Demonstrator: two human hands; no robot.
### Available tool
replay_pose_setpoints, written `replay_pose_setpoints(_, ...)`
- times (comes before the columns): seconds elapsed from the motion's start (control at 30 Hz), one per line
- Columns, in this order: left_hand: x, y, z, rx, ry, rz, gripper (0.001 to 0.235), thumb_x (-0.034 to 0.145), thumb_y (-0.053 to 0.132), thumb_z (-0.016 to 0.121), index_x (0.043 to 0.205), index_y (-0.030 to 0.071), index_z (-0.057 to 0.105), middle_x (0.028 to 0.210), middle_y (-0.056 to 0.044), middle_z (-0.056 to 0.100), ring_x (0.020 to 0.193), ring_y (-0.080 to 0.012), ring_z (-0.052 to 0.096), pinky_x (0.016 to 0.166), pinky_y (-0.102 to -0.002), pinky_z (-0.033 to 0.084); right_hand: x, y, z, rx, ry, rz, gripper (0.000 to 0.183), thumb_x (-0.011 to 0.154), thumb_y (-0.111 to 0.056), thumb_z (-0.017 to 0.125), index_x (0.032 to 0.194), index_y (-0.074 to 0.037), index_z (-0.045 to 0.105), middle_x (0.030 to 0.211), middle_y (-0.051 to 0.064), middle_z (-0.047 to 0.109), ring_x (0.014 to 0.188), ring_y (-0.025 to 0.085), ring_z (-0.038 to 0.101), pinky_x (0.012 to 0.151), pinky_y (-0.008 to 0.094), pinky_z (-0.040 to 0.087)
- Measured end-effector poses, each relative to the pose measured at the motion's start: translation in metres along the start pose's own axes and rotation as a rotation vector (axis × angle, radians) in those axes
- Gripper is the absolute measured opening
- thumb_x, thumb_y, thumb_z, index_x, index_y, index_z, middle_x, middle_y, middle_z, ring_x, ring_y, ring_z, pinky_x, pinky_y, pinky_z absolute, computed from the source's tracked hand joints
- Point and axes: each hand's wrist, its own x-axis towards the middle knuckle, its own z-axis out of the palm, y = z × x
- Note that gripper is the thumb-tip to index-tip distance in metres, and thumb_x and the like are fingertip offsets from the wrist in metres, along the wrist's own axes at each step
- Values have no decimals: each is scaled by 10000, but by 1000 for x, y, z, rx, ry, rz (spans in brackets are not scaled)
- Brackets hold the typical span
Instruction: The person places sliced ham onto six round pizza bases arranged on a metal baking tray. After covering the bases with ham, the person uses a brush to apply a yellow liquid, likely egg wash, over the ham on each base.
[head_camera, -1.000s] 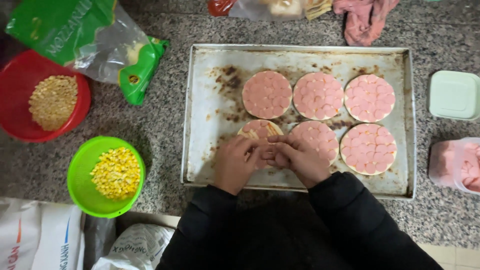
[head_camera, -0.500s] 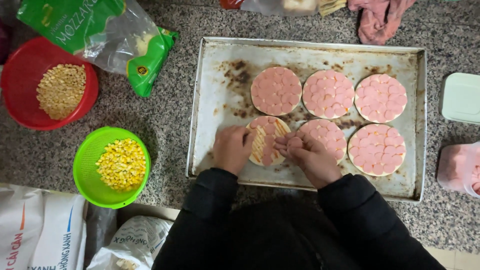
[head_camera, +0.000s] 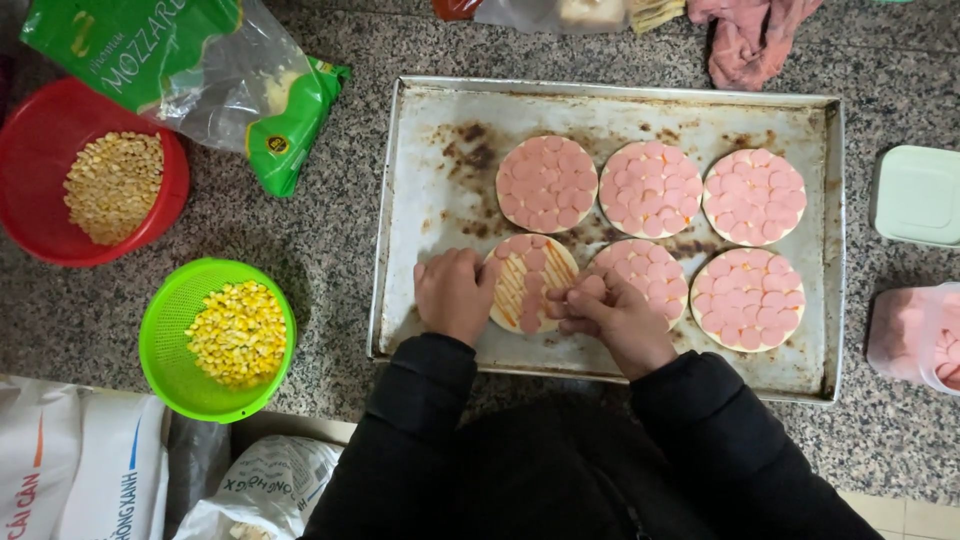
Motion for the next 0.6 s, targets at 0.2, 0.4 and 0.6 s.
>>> replay_pose_setpoints(0.2, 1, 1, -1, -15, -27, -47, 334, 1030, 491, 723, 865, 206, 664, 816, -32, 660, 886, -309, 720, 942, -458, 439, -17, -29, 21, 43, 51, 96, 215, 1173, -237, 610, 1263, -42, 616, 1223, 341, 825, 1058, 455, 852, 913, 542, 720)
replay_pose_setpoints(0.4, -3, 15, -37, -154, -18, 23, 307, 1074, 438, 705, 898, 186, 717, 812, -36, 692, 874, -312, 746, 893, -453, 501, -19, -34, 23, 75, -2, 138, 403, 1192, -217, 474, 1427, 55, 658, 1319, 388, 790, 1147, 486, 817, 1021, 603, 663)
replay_pose_setpoints(0.6, -30, 64, -57, -388, 40, 456, 232, 993, 337, 790, 1162, 179, 801, 990, -59, 715, 963, -356, 757, 828, -441, 573, -6, -13, 19, 119, -49, 123, 380, 1150, -161, 579, 1437, 31, 736, 1081, 246, 822, 987, 438, 851, 960, 637, 704)
